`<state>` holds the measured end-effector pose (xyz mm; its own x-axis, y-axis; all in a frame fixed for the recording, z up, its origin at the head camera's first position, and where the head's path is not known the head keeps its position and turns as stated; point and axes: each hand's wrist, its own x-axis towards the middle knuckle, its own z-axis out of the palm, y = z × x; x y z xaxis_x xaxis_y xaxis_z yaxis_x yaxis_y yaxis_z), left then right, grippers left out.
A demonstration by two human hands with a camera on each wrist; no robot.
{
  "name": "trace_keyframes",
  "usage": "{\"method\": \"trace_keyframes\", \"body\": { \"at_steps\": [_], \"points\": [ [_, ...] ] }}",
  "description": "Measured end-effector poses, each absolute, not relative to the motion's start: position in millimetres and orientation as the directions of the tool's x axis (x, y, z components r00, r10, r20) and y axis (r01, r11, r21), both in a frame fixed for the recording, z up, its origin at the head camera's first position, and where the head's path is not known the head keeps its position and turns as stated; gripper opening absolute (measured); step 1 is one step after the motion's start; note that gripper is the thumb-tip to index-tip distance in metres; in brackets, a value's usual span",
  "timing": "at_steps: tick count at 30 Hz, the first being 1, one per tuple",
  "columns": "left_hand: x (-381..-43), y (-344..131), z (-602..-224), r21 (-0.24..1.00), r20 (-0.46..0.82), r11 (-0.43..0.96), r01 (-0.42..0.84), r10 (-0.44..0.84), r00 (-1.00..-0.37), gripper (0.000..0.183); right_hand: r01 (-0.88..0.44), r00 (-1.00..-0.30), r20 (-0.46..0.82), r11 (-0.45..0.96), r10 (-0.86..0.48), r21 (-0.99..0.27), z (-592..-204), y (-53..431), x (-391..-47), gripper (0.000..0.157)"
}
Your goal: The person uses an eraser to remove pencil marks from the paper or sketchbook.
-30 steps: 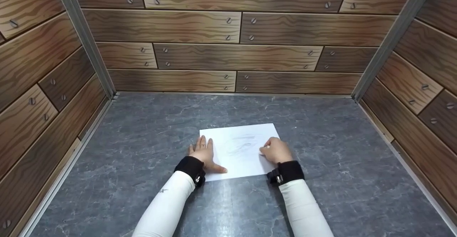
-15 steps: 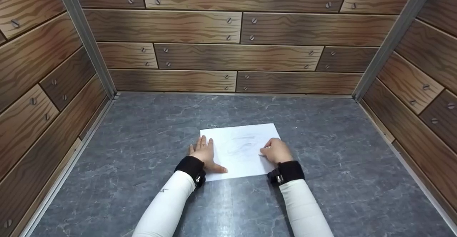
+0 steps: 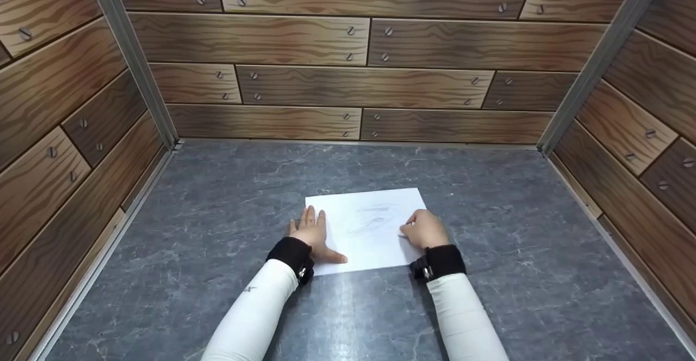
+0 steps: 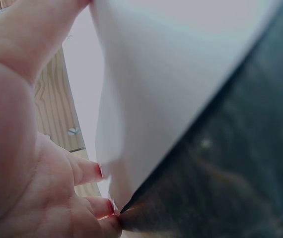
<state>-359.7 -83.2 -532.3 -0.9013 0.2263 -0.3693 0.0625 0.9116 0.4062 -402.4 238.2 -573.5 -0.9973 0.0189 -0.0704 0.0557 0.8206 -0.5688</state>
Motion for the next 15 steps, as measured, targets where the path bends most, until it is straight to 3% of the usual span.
{"method": "trace_keyframes", "body": {
  "at_steps": [9,15],
  "points": [
    [-357,-83,-532,0.405,-0.364,0.912,0.057,0.219,-0.905,0.145,-0.068,-0.981,-0.102,0.781,-0.167,-0.620,-579,230,-406,0.016],
    [-357,-82,-532,0.403,-0.357,0.913,0.065,0.223,-0.907,0.145,0.071,-0.995,-0.095,0.815,0.019,-0.576,-568,238,-398,0.018]
  ]
}}
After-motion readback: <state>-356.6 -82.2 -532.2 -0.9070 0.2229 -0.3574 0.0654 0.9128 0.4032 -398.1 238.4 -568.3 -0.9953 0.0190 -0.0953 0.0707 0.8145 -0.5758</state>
